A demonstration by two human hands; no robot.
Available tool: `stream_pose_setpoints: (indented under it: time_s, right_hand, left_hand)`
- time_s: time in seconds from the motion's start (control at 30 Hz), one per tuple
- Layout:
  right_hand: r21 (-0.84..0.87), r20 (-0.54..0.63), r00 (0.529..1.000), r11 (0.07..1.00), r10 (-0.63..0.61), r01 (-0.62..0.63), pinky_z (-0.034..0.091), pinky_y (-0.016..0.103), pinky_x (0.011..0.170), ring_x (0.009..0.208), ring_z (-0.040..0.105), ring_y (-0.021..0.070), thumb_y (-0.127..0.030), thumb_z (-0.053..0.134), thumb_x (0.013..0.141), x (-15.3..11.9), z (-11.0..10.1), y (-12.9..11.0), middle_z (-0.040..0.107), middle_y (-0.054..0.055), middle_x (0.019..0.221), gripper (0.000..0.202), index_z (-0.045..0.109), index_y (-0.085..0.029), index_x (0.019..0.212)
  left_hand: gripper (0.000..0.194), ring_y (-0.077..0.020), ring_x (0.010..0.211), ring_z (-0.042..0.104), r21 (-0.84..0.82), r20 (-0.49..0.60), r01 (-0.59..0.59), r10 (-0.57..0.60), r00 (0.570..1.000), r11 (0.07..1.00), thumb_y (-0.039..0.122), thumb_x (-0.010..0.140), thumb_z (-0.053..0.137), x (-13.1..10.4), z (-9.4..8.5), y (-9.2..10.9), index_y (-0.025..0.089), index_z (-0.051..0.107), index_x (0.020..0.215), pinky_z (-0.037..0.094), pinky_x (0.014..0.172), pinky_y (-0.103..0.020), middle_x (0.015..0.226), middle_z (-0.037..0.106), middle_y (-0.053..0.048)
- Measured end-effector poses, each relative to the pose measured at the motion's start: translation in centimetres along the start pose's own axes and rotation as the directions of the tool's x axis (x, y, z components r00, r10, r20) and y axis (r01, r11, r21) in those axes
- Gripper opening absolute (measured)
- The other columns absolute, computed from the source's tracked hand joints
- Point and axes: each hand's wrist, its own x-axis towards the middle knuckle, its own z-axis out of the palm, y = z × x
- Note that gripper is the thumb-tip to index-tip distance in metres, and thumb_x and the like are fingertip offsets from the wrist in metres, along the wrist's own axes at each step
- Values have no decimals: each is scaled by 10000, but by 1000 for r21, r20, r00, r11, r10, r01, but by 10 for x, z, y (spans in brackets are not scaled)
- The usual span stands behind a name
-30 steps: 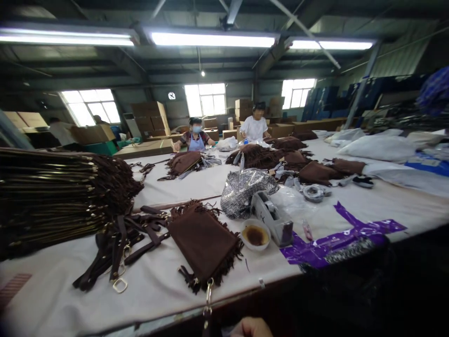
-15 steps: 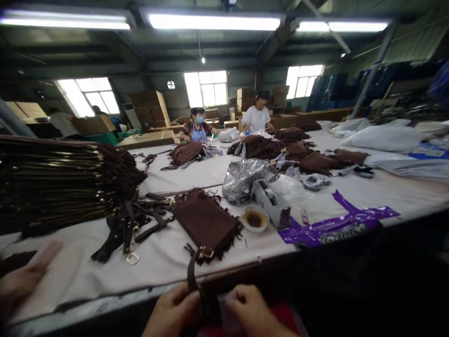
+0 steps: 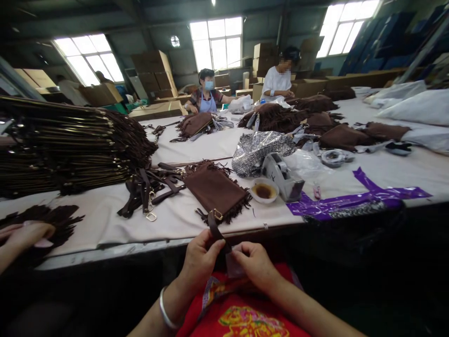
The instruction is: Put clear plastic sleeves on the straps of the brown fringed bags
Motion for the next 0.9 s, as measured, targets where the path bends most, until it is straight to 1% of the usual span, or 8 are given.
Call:
stream_pose_setpoints:
  time_s: [0.23,0.4,0.5,0.63,0.73,0.83,0.9]
  right_hand:
    - [-16,32,999,1000,-13,14,373,225,529,560,478,112,-391,675,740,-4,1,3,594,7,611,283,638,-127,647]
    - [20,43,999,1000,11,-12,350,223,504,524,444,99,-427,686,731,-6,-1,4,555,-12,574,321,609,-131,636]
    - [35,50,999,999,7,-8,369,226,525,543,467,104,-415,701,725,-5,-1,4,573,-7,594,310,612,-128,648]
    - [64,52,999,998,-4,0,412,237,570,593,518,124,-366,716,705,-4,2,4,628,12,654,256,658,-117,725]
    - [45,76,997,999,-23,19,449,250,621,644,556,141,-323,703,710,-3,5,1,667,27,722,233,698,-117,819]
    - [0,102,994,999,-39,40,454,248,605,634,561,142,-323,685,729,-3,4,-5,664,22,723,226,696,-127,841]
    - [-49,108,993,998,-40,46,430,232,556,588,538,131,-341,680,742,-5,2,-9,631,6,659,210,663,-133,769]
  left_hand:
    - [121,-172,793,644,24,-11,-32,32,999,999,197,833,596,2,6,-5,188,675,925,495,734,-262,866,718,-15]
    - [96,-173,737,621,71,-39,1,2,999,997,239,836,598,-5,8,-11,183,671,866,483,697,-272,797,696,-13]
    - [98,-181,744,619,85,-57,22,-18,998,996,246,826,605,-9,9,-12,180,673,848,481,705,-284,795,694,-21]
    - [99,-191,755,629,-2,-44,46,-46,998,999,229,800,617,-11,9,-10,173,688,840,493,721,-293,801,708,-28]
    - [119,-199,761,636,-110,-4,104,-105,994,988,222,783,631,-12,11,-11,156,699,855,499,715,-294,807,715,-43]
    - [169,-197,771,635,-238,67,195,-185,981,952,216,768,656,-14,12,-16,138,700,911,499,711,-289,841,718,-60]
    - [191,-182,749,628,-319,151,271,-234,960,908,223,755,689,-13,10,-20,127,695,920,495,698,-280,840,712,-66]
